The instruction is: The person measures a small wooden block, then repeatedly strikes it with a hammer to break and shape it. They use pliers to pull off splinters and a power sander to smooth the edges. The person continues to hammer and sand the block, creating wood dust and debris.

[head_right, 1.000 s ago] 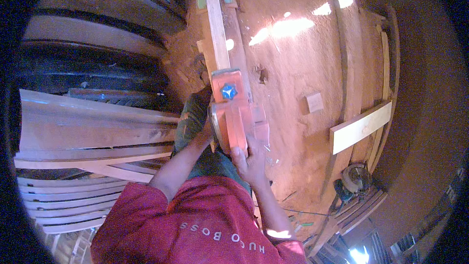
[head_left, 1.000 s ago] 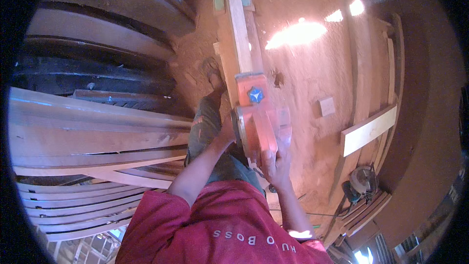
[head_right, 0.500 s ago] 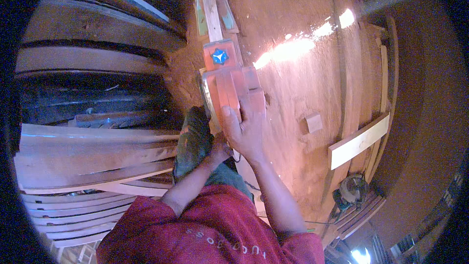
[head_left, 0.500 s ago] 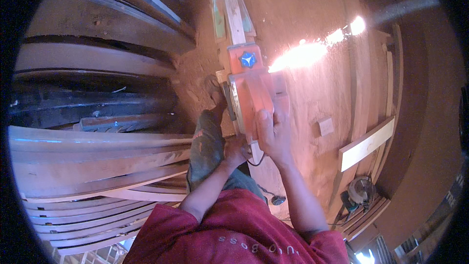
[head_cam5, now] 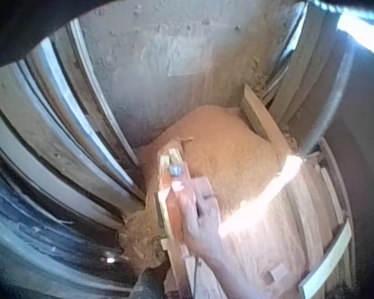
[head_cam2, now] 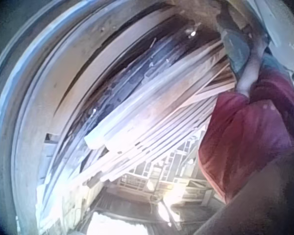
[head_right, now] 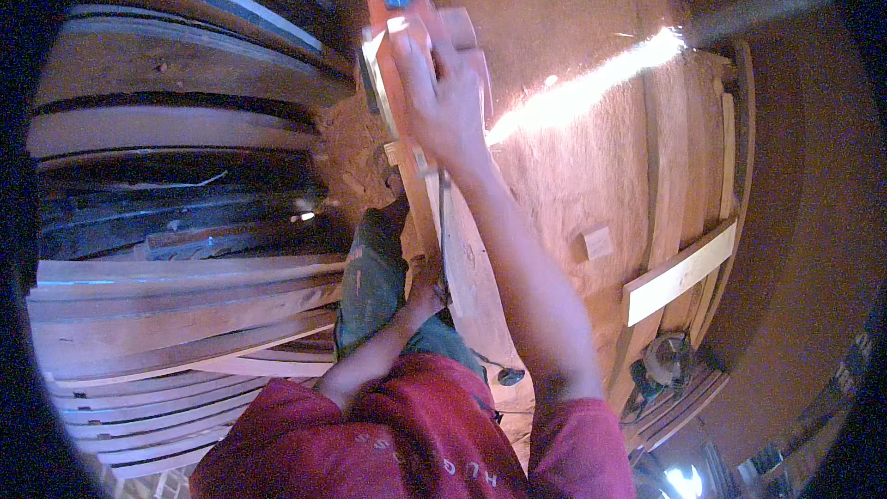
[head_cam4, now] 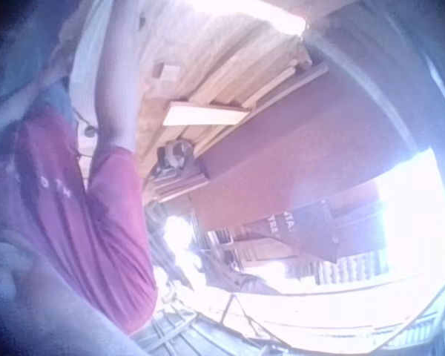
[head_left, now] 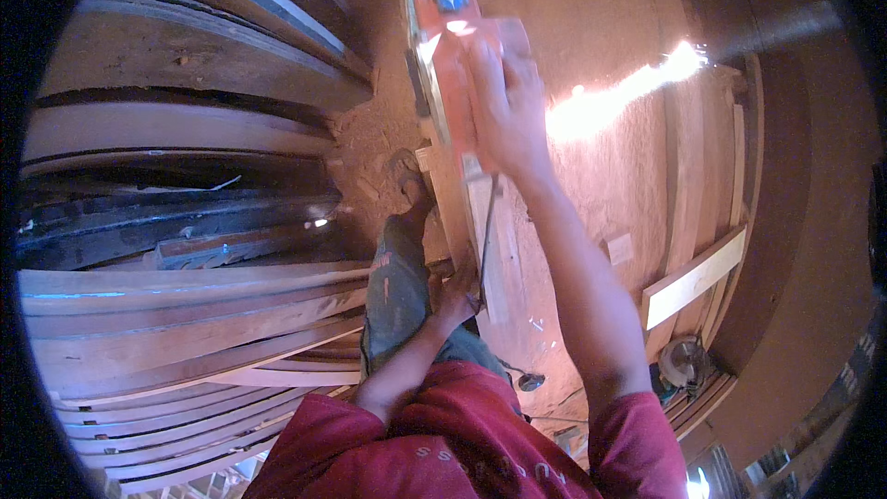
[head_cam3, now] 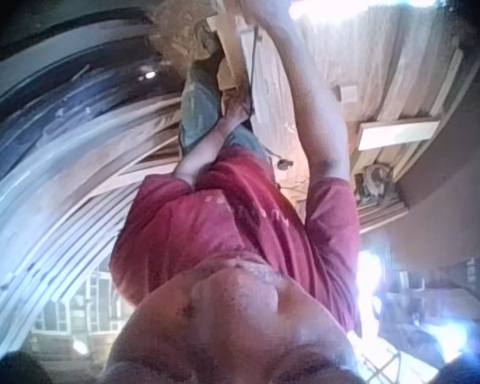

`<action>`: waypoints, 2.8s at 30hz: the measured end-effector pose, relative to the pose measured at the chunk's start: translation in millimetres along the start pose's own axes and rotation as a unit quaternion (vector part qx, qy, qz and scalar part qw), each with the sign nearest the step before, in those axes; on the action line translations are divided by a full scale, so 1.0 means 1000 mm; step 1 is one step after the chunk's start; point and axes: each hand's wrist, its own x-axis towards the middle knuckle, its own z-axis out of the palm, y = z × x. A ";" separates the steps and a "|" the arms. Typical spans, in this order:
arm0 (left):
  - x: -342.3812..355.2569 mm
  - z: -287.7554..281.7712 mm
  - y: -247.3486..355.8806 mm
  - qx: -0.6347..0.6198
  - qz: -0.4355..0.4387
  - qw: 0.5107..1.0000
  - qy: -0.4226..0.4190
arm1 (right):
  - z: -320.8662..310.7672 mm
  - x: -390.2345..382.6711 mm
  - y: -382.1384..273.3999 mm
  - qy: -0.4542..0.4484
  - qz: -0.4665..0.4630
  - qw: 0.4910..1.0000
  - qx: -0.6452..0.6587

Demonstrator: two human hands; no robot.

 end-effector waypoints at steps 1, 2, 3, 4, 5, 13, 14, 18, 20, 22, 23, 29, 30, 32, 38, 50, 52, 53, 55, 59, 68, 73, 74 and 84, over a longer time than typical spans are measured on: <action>0.004 0.000 0.000 -0.026 0.009 1.000 0.006 | 0.005 0.016 0.000 -0.018 0.020 0.999 -0.025; 0.003 0.002 0.017 0.067 0.054 0.996 0.011 | 0.009 0.033 0.003 -0.009 0.012 0.999 -0.046; 0.004 0.003 0.034 0.159 0.100 0.982 0.014 | 0.015 0.052 0.005 0.000 0.003 0.998 -0.067; -0.003 0.008 0.060 0.256 0.135 0.957 0.010 | 0.013 0.069 0.016 0.039 -0.021 0.996 -0.082; -0.008 0.014 0.077 0.340 0.175 0.924 0.020 | 0.015 0.083 -0.008 -0.024 0.072 0.993 -0.095; -0.008 -0.011 0.240 0.435 0.192 0.856 0.204 | -0.107 -0.114 -0.095 -0.015 0.252 0.966 -0.049; 0.023 -0.021 0.240 0.352 0.314 0.848 0.240 | -0.128 -0.165 -0.096 0.016 0.223 0.974 -0.026; 0.097 0.046 0.358 0.357 0.303 0.822 0.324 | -0.199 -0.332 -0.107 0.128 0.341 0.931 -0.039; 0.112 0.066 0.377 0.496 0.227 0.775 0.319 | -0.216 -0.397 -0.109 0.204 0.356 0.910 -0.054; 0.111 0.075 0.392 0.571 0.149 0.758 0.278 | -0.233 -0.454 -0.101 0.276 0.364 0.888 -0.043; 0.109 0.066 0.400 0.576 0.106 0.773 0.242 | -0.239 -0.479 -0.101 0.305 0.361 0.880 -0.043; 0.017 0.102 0.400 0.613 0.297 0.726 0.096 | -0.263 -0.563 -0.101 0.463 0.335 0.811 0.127; 0.005 0.105 0.399 0.613 0.374 0.695 0.033 | -0.265 -0.569 -0.101 0.478 0.336 0.800 0.137; -0.027 0.144 0.397 0.667 0.320 0.667 -0.089 | -0.270 -0.572 -0.099 0.502 0.330 0.784 0.154; -0.038 0.155 0.319 0.820 0.323 0.373 -0.288 | -0.275 -0.575 -0.114 0.497 0.307 0.788 0.192; 0.052 0.080 0.343 0.797 0.369 0.273 -0.393 | -0.253 -0.550 -0.104 0.450 0.328 0.818 0.146; 0.083 0.067 0.381 0.845 0.313 0.239 -0.362 | -0.250 -0.543 -0.103 0.424 0.358 0.830 0.065; 0.095 0.058 0.396 0.848 0.315 0.228 -0.359 | -0.248 -0.540 -0.102 0.408 0.371 0.834 0.024; 0.089 0.063 0.393 0.857 0.318 0.213 -0.346 | -0.244 -0.537 -0.099 0.370 0.339 0.865 -0.024; 0.064 0.057 0.390 0.844 0.370 0.253 -0.295 | -0.218 -0.527 -0.071 0.313 0.286 0.895 -0.135; -0.062 0.019 0.213 0.578 0.187 0.793 0.042 | -0.146 -0.455 -0.031 0.099 0.283 0.953 0.037; -0.047 0.036 0.184 0.330 0.182 0.926 -0.013 | -0.107 -0.429 -0.002 0.011 0.233 0.972 0.028; -0.038 0.027 0.173 0.350 0.209 0.912 -0.033 | -0.104 -0.431 0.005 -0.001 0.243 0.969 0.039; -0.032 0.016 0.147 0.329 0.206 0.921 -0.038 | -0.102 -0.453 0.025 -0.046 0.282 0.958 0.039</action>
